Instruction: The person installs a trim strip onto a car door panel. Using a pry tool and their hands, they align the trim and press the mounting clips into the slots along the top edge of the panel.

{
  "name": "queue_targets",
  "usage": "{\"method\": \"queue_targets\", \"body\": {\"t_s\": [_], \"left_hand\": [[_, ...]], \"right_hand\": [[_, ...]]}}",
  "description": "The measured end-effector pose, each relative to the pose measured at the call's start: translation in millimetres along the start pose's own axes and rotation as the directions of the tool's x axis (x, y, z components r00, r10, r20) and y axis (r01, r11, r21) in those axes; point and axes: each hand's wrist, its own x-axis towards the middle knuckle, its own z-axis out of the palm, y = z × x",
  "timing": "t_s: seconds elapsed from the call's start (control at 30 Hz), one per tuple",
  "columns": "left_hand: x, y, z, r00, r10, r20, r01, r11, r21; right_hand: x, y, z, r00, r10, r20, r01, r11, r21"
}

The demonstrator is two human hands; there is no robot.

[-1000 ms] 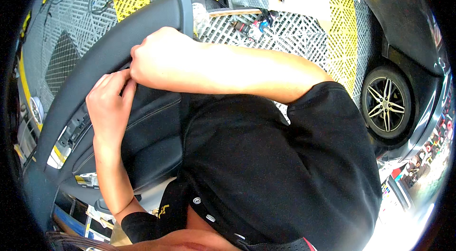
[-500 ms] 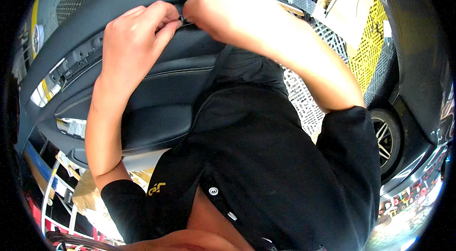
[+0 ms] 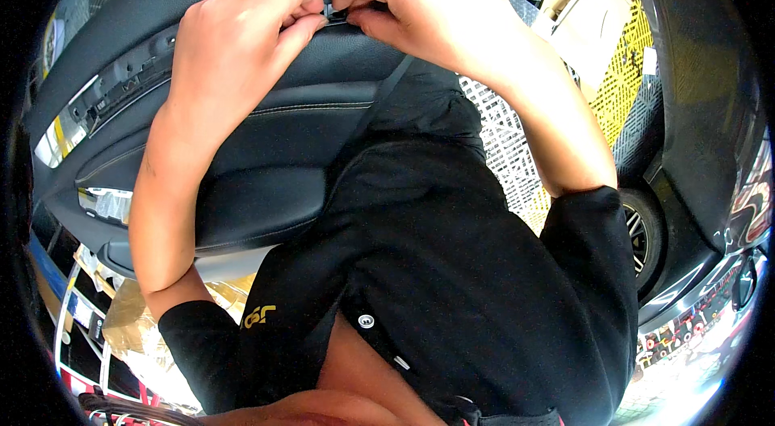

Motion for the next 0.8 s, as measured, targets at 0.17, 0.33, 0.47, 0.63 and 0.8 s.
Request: {"method": "queue_targets", "body": {"t_s": [0.17,0.33,0.47,0.63,0.8], "left_hand": [[1,1,-1,0.999,-0.030,0.018,0.029,0.999,0.017],[2,2,-1,0.998,-0.062,0.032,0.062,0.998,0.001],[3,4,-6,0.993,-0.096,0.075,0.097,0.995,0.000],[-3,5,-36,0.989,-0.034,0.147,0.032,0.999,0.016],[-34,-18,-81,0.952,-0.083,0.296,0.072,0.996,0.047]], "right_hand": [[3,0,0,0.998,0.062,0.008,-0.063,0.996,0.063],[7,-1,-4,0.998,0.054,0.027,-0.056,0.996,0.067],[10,-1,-4,0.998,0.047,0.034,-0.048,0.998,0.035],[4,9,9,0.998,0.008,-0.056,-0.012,0.997,-0.079],[2,6,10,0.997,0.004,-0.072,-0.007,0.999,-0.046]]}}
